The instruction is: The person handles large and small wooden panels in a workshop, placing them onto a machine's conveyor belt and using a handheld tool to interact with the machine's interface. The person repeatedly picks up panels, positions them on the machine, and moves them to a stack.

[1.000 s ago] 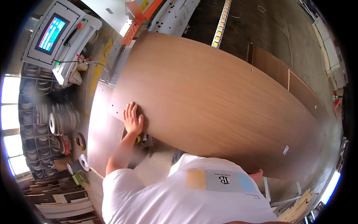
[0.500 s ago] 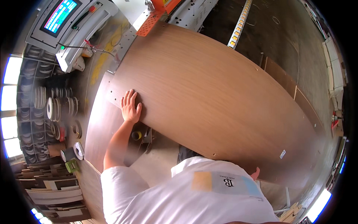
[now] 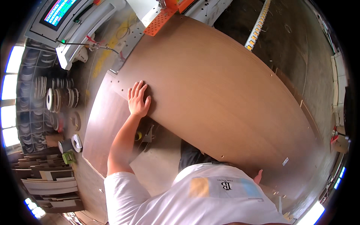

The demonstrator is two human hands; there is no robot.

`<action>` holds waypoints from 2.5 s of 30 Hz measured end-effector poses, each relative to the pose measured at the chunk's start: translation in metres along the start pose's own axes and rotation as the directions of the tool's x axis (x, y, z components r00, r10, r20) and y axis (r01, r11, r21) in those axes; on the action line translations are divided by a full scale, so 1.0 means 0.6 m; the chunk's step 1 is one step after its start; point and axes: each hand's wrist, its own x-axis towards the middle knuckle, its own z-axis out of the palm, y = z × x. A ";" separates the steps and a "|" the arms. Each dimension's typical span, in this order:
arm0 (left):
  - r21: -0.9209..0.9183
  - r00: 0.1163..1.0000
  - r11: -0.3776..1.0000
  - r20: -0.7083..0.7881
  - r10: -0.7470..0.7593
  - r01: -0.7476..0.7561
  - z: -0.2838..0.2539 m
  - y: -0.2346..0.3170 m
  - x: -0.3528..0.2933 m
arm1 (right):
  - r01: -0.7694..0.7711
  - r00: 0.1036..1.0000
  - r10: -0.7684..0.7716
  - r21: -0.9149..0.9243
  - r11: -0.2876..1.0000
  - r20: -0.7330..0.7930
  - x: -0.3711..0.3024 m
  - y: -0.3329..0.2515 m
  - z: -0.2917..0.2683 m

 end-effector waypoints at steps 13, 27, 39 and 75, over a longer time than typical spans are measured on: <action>-0.020 0.993 0.999 -0.114 0.030 -0.032 0.064 0.068 0.169 | 0.063 0.754 0.086 0.201 0.978 -0.652 0.189 -0.117 0.031; 0.007 0.963 0.989 -0.226 0.148 -0.150 0.136 0.147 0.370 | -0.051 0.905 -0.117 -0.377 0.925 -0.410 0.180 -0.088 0.099; 0.039 0.901 0.945 -0.290 0.322 -0.325 0.240 0.232 0.445 | -0.211 0.972 -0.072 -0.967 0.141 -0.223 -0.099 0.356 -0.059; -0.308 -0.063 0.857 0.949 0.310 -0.413 0.238 0.487 -0.338 | -0.190 0.326 0.261 0.207 0.960 -0.909 0.157 0.542 -0.422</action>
